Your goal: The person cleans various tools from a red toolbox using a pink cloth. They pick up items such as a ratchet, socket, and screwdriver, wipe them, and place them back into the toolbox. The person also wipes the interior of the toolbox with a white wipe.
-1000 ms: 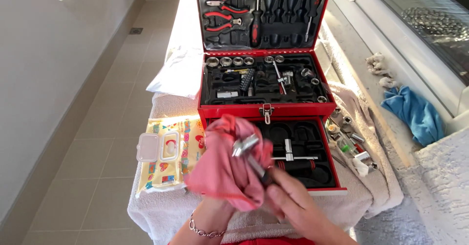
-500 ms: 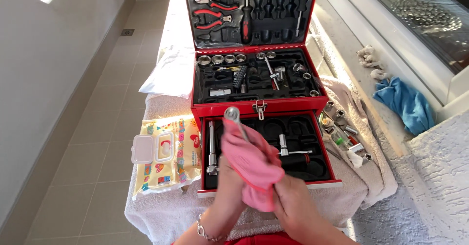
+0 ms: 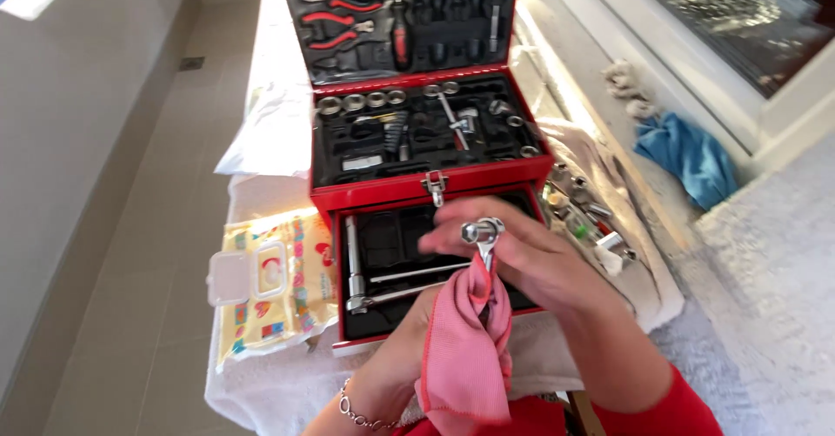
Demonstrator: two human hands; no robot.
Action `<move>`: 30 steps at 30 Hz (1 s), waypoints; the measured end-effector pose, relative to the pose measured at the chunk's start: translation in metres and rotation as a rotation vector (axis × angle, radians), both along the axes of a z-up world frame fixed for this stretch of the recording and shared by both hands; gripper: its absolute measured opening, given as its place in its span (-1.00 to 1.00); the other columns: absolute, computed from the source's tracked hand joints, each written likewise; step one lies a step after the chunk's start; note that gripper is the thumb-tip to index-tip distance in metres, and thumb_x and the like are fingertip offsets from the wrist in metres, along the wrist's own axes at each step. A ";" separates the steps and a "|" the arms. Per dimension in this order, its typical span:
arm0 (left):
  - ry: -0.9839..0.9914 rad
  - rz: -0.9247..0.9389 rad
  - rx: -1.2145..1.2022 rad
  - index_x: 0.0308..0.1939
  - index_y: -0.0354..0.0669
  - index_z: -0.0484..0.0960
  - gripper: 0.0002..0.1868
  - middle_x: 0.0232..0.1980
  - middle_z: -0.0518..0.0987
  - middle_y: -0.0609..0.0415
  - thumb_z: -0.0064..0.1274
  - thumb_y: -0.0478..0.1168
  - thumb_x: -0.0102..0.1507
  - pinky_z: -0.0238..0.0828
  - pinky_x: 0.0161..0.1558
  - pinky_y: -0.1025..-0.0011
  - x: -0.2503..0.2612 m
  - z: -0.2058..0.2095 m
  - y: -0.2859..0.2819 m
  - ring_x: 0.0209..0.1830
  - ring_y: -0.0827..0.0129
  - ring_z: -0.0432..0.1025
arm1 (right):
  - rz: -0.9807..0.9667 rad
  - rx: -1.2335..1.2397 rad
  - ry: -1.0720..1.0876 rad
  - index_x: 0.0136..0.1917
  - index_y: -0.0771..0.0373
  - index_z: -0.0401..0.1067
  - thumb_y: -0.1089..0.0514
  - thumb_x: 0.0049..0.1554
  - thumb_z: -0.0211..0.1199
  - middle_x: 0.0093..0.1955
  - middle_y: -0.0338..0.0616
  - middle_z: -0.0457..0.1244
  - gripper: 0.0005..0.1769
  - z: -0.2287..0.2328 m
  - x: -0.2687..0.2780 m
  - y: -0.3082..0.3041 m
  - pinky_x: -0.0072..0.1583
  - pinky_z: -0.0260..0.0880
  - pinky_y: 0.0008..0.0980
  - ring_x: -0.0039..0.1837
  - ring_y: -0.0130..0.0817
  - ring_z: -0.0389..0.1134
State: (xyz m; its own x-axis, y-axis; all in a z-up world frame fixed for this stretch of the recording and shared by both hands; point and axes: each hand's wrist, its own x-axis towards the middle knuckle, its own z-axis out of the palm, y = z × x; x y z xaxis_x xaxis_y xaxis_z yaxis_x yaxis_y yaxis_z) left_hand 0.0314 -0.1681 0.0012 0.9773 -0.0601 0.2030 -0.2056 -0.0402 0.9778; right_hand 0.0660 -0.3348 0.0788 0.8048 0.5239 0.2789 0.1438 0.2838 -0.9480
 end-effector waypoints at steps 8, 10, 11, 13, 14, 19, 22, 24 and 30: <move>-0.115 -0.050 0.353 -0.36 0.03 0.48 -0.77 -0.45 0.59 0.13 0.21 -0.15 -0.01 0.29 -0.40 0.27 0.000 -0.009 0.001 -0.50 0.20 0.41 | -0.646 -0.248 -0.394 0.22 0.24 0.16 0.08 0.37 -0.12 0.05 0.03 0.47 -0.75 -0.015 -0.028 0.025 0.03 0.65 -0.36 0.06 -0.14 0.60; -0.291 0.005 0.297 -0.11 -0.06 0.50 -0.59 -0.22 0.65 0.03 0.20 -0.21 -0.03 0.43 -0.22 0.29 -0.001 -0.008 -0.003 -0.30 0.17 0.53 | -0.673 -0.310 -0.345 0.21 0.24 0.21 0.04 0.33 -0.08 0.03 -0.03 0.50 -0.71 -0.024 -0.039 0.038 0.11 0.61 -0.34 0.10 -0.17 0.60; -0.468 0.059 0.241 0.14 -0.16 0.52 -0.38 0.01 0.70 -0.08 0.20 -0.26 -0.04 0.58 -0.03 0.30 -0.001 -0.008 -0.004 -0.10 0.15 0.64 | -0.699 -0.370 -0.295 0.19 0.24 0.25 -0.01 0.29 -0.03 0.00 -0.08 0.53 -0.67 -0.028 -0.044 0.045 0.19 0.57 -0.31 0.13 -0.20 0.60; -0.488 0.096 0.300 -0.09 -0.16 0.49 -0.63 -0.25 0.59 -0.04 0.16 -0.22 0.04 0.42 -0.25 0.23 -0.002 -0.018 -0.006 -0.33 0.10 0.52 | -0.665 -0.275 -0.370 0.16 0.27 0.20 0.05 0.33 -0.06 -0.03 -0.03 0.50 -0.74 -0.027 -0.046 0.048 0.34 0.44 -0.20 0.16 -0.14 0.57; -0.502 0.135 0.360 -0.33 -0.16 0.47 -0.81 -0.50 0.48 -0.01 0.12 -0.17 0.12 0.27 -0.47 0.15 -0.004 -0.024 -0.006 -0.55 0.06 0.39 | -0.627 -0.181 -0.439 0.13 0.30 0.14 0.11 0.37 -0.10 -0.07 0.02 0.47 -0.80 -0.027 -0.047 0.051 0.50 0.30 -0.08 0.19 -0.07 0.54; -0.289 0.033 0.351 -0.42 -0.05 0.41 -0.78 -0.53 0.47 0.08 0.16 -0.19 0.00 0.21 -0.48 0.18 -0.015 -0.025 -0.012 -0.59 0.13 0.32 | -0.660 -0.037 -0.369 0.15 0.29 0.13 -0.01 0.39 -0.15 -0.10 0.11 0.45 -0.70 -0.020 -0.036 0.032 0.46 0.37 -0.05 0.18 0.07 0.53; -0.087 -0.087 0.269 -0.50 0.03 0.40 -0.78 -0.56 0.43 0.22 0.19 -0.21 0.04 0.16 -0.49 0.29 -0.018 -0.024 -0.011 -0.57 0.36 0.23 | -0.729 0.007 -0.388 0.15 0.29 0.11 -0.15 0.41 -0.17 -0.12 0.11 0.43 -0.58 -0.011 -0.030 0.022 0.43 0.42 -0.05 0.17 0.09 0.52; 0.052 -0.147 0.225 -0.50 0.04 0.45 -0.83 -0.54 0.44 0.28 0.17 -0.23 0.01 0.19 -0.46 0.36 -0.016 -0.025 -0.009 -0.52 0.48 0.22 | -0.710 0.018 -0.392 0.17 0.28 0.08 -0.14 0.42 -0.17 -0.13 0.13 0.42 -0.59 -0.008 -0.033 0.022 0.45 0.41 -0.01 0.16 0.10 0.52; -0.137 -0.002 0.448 -0.45 0.03 0.45 -0.82 -0.57 0.48 0.20 0.15 -0.09 0.08 0.25 -0.49 0.22 -0.006 -0.011 -0.010 -0.62 0.16 0.35 | -0.724 -0.043 -0.542 0.16 0.33 0.01 0.00 0.45 -0.24 -0.05 0.19 0.41 -0.68 -0.013 -0.047 0.031 0.50 0.37 0.16 0.12 0.11 0.52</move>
State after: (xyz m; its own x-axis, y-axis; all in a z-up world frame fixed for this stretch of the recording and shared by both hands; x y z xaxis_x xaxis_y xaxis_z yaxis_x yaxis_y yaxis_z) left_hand 0.0258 -0.1785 -0.0094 0.9431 -0.1727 0.2841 -0.3322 -0.4515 0.8281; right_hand 0.0187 -0.3034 0.0654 0.7055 -0.0401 0.7075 0.7032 -0.0841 -0.7060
